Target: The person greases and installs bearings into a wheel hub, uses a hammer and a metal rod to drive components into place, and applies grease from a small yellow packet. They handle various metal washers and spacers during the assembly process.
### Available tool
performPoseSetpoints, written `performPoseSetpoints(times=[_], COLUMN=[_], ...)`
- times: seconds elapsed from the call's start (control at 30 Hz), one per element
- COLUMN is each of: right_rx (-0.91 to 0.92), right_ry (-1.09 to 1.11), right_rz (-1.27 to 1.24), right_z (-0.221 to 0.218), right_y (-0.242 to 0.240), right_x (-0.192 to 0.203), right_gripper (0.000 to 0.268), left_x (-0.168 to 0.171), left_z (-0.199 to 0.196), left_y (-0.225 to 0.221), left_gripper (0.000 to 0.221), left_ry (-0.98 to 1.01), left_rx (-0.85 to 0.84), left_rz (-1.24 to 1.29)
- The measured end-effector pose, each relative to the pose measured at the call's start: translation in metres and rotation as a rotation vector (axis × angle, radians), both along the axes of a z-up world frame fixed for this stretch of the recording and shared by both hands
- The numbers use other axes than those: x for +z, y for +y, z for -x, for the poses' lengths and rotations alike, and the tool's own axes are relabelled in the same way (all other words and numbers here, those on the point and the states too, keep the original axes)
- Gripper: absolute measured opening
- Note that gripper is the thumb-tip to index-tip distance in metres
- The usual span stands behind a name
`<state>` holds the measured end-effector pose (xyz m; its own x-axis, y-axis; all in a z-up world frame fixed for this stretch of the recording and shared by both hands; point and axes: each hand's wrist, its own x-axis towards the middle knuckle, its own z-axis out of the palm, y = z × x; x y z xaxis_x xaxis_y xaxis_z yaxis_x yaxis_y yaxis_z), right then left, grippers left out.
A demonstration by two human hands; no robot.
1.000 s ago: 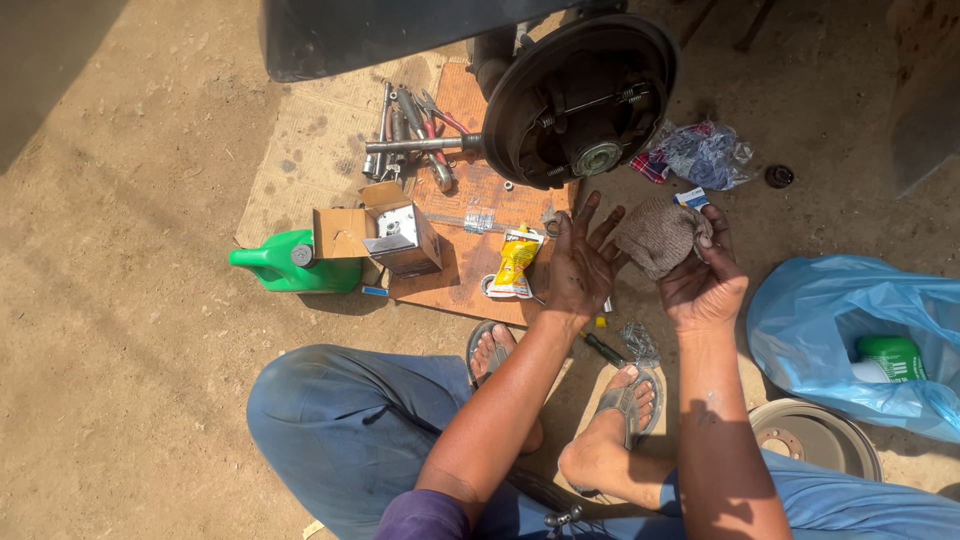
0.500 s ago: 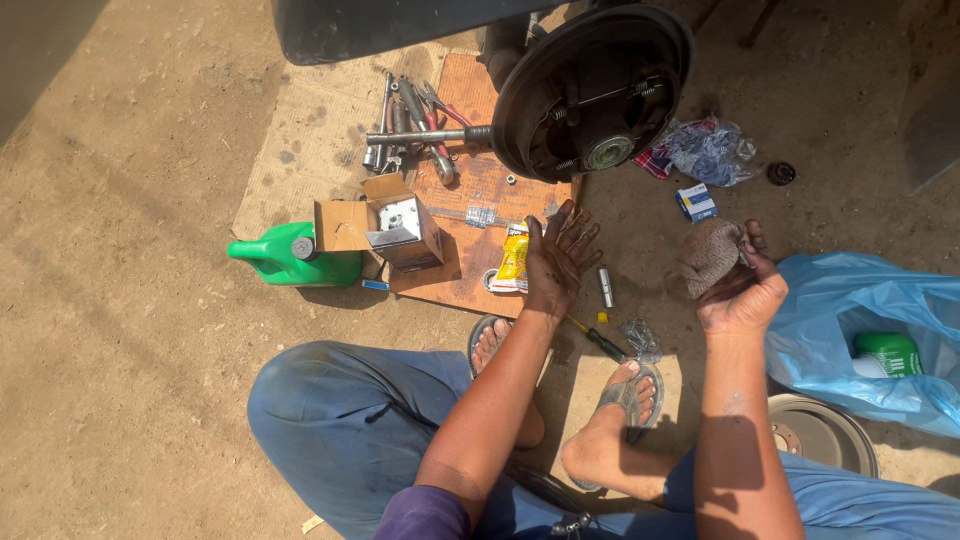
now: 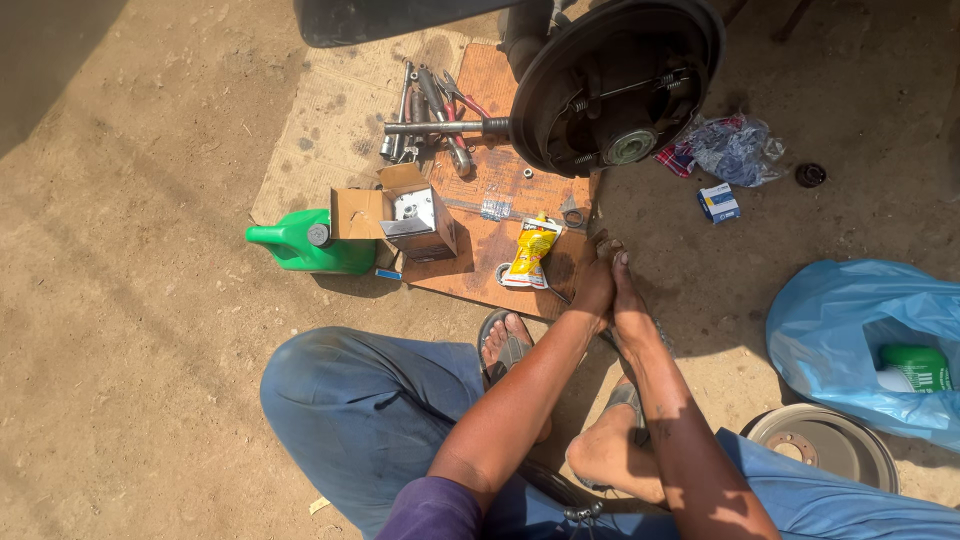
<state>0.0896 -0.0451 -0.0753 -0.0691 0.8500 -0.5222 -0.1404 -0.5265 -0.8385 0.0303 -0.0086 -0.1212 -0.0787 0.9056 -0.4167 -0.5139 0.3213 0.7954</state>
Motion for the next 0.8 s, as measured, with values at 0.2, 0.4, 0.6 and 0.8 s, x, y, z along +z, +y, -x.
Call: performPoseSetpoints(times=[0.2, 0.4, 0.6, 0.8], right_rx=[0.141, -0.127, -0.340, -0.435], right_ry=[0.517, 0.225, -0.126, 0.341], right_rz=[-0.099, -0.119, -0.299, -0.060], right_z=[-0.018, -0.061, -0.103, -0.174], right_y=[-0.002, 0.023, 0.031, 0.050], right_x=[0.013, -0.002, -0.094, -0.157], right_gripper=[0.094, 0.044, 0.021, 0.031], left_x=[-0.011, 0.011, 0.011, 0.022], left_z=[0.035, 0.035, -0.058, -0.041], left_y=[0.017, 0.014, -0.046, -0.040], left_gripper=[0.023, 0.075, 0.107, 0.073], left_ry=[-0.227, -0.237, 0.158, 0.331], left_rx=[0.135, 0.128, -0.620, -0.797], left_rz=[0.236, 0.215, 0.127, -0.035])
